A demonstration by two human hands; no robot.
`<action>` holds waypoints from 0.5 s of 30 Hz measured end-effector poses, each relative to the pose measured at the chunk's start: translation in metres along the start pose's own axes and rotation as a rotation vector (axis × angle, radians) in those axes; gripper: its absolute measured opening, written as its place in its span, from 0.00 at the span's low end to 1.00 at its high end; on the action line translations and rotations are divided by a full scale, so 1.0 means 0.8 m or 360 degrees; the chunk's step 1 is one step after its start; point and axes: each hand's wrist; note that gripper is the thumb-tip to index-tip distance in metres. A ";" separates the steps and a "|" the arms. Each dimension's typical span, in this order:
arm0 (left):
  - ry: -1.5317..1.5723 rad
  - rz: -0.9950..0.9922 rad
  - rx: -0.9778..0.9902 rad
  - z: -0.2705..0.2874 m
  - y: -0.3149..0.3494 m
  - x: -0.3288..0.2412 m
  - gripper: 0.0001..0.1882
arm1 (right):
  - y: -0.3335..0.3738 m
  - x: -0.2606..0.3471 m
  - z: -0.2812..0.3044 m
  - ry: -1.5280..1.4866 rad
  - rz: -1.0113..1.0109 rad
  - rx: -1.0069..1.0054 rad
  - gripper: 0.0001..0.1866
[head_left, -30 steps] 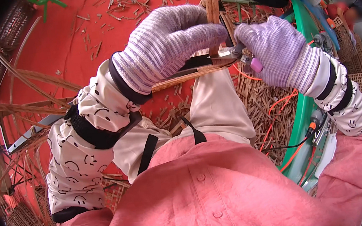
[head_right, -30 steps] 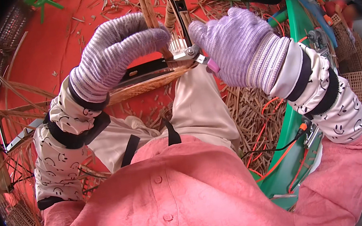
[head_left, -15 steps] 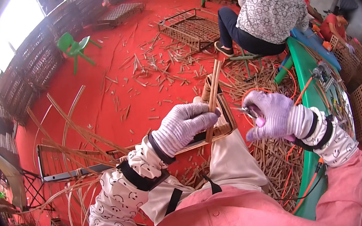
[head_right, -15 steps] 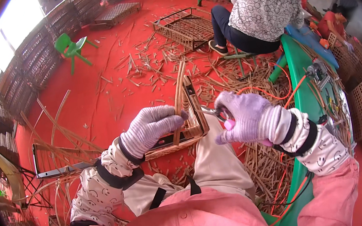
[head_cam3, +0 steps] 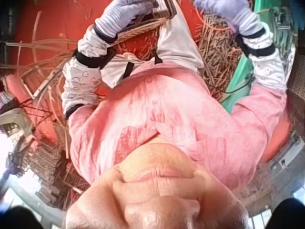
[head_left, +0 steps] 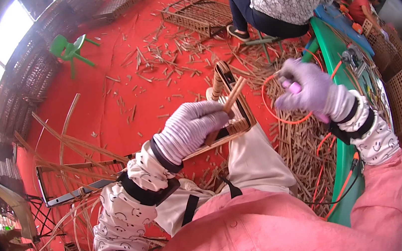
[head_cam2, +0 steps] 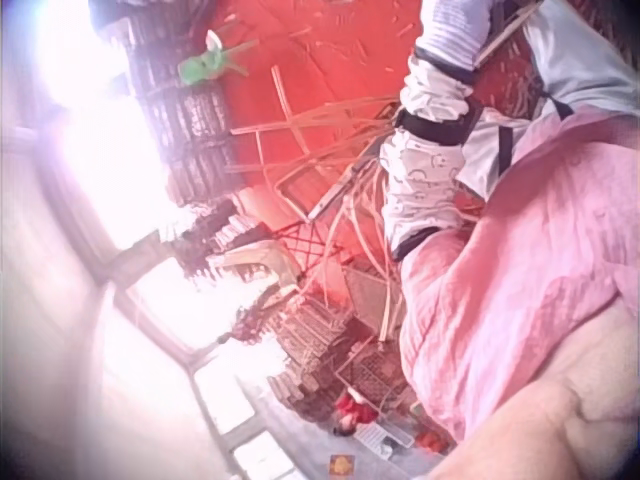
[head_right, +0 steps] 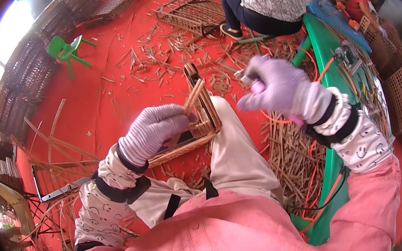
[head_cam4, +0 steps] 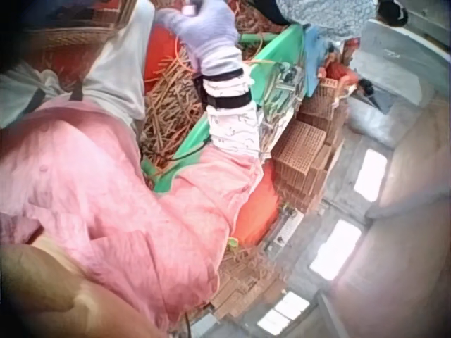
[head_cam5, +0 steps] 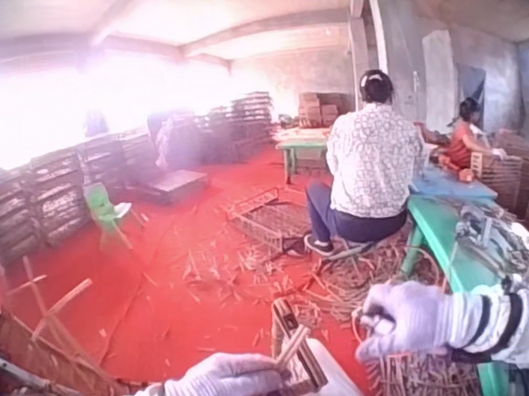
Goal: Using a pneumatic nail gun and wire cutters to assemble and secure bamboo strips onto a furniture frame.
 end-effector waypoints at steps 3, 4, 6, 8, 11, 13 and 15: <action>0.0063 0.0124 -0.0004 0.013 0.011 0.004 0.12 | 0.045 -0.048 0.012 -0.0232 -0.0533 -0.0142 0.26; -0.0024 0.0103 -0.0052 0.015 0.011 0.004 0.13 | 0.078 -0.083 0.010 0.0127 -0.0547 -0.0305 0.29; -0.0135 0.0053 -0.0090 0.024 0.016 -0.001 0.15 | 0.159 -0.156 -0.001 0.0147 -0.0901 -0.0371 0.30; -0.0204 0.0185 -0.0026 0.044 0.023 0.002 0.15 | 0.267 -0.225 -0.032 -0.0085 -0.1209 -0.0467 0.31; -0.0527 0.0303 0.0123 0.073 0.038 0.010 0.12 | 0.407 -0.270 -0.080 0.0008 -0.1916 -0.0405 0.36; -0.0862 0.0091 0.0220 0.064 0.032 0.007 0.10 | 0.455 -0.261 -0.108 -0.0143 -0.2060 -0.0298 0.32; -0.0580 0.0319 0.0204 0.043 0.028 0.002 0.09 | 0.484 -0.275 -0.140 -0.0548 -0.1891 -0.0624 0.28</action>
Point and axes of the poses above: each hand's wrist, its own y-axis away from the middle knuckle, its own z-axis out of the back of the hand, x = y × z, and after that the axes turned 14 degrees about x, right-handed
